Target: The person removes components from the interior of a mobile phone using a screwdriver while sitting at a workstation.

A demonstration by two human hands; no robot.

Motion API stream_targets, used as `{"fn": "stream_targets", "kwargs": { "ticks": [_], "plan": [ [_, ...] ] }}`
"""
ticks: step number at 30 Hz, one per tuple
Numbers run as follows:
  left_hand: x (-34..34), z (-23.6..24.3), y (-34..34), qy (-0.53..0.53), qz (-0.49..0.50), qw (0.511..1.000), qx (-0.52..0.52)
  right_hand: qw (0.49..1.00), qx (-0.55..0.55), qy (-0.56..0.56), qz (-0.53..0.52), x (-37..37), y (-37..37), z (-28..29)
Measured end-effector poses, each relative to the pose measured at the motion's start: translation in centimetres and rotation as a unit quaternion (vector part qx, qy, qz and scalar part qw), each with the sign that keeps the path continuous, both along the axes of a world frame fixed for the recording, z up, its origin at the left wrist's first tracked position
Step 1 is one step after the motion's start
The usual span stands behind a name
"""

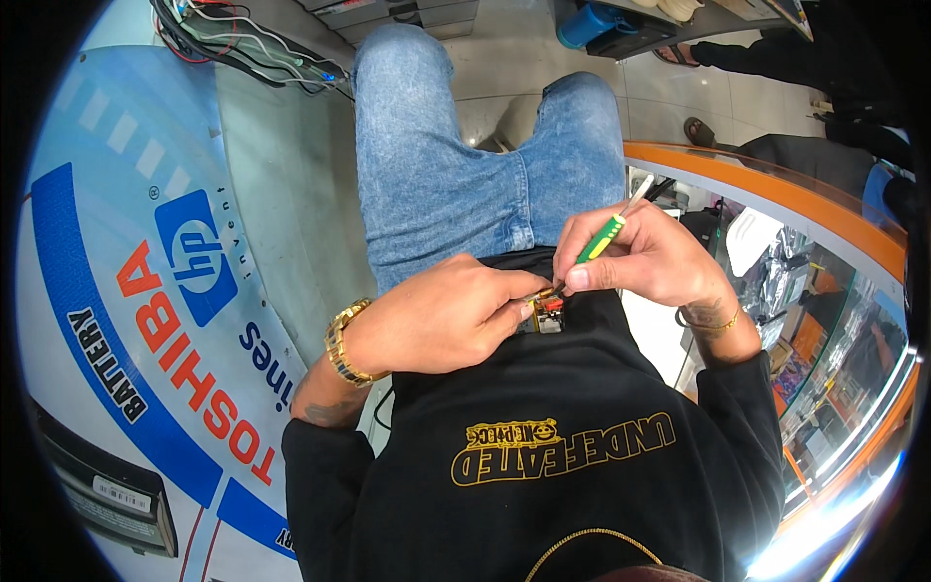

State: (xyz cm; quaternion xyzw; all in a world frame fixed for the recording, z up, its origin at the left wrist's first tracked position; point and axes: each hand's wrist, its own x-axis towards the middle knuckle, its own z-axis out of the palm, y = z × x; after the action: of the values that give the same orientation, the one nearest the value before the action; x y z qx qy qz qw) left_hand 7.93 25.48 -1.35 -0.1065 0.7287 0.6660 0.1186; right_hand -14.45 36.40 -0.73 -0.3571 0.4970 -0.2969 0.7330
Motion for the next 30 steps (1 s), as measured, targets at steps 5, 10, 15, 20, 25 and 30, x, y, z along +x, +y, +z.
{"fn": "stream_targets", "kwargs": {
  "ticks": [5,10,15,20,25,30],
  "plan": [
    [-0.5,0.8,-0.4,-0.038,-0.018,0.999,0.018,0.998,0.048,-0.036,-0.016,-0.1,0.1,-0.2],
    [-0.5,0.7,-0.4,-0.036,-0.026,0.999,0.019,0.997,0.044,-0.057,-0.025,-0.1,0.4,-0.6],
    [0.2,0.0,1.7,0.009,0.135,0.991,-0.018,0.996,0.059,-0.049,-0.048,0.0,0.4,-0.6],
    [1.2,0.9,2.5,0.012,0.147,0.982,-0.120,0.994,0.060,-0.060,-0.067,0.3,0.7,-0.7],
    [1.6,0.7,3.8,0.058,0.198,0.964,-0.166,0.998,0.044,-0.026,-0.034,0.3,0.6,-0.2],
    [1.3,0.8,4.1,0.090,0.237,0.946,-0.202,0.998,0.017,-0.013,-0.063,0.8,0.8,0.2]
  ]
}}
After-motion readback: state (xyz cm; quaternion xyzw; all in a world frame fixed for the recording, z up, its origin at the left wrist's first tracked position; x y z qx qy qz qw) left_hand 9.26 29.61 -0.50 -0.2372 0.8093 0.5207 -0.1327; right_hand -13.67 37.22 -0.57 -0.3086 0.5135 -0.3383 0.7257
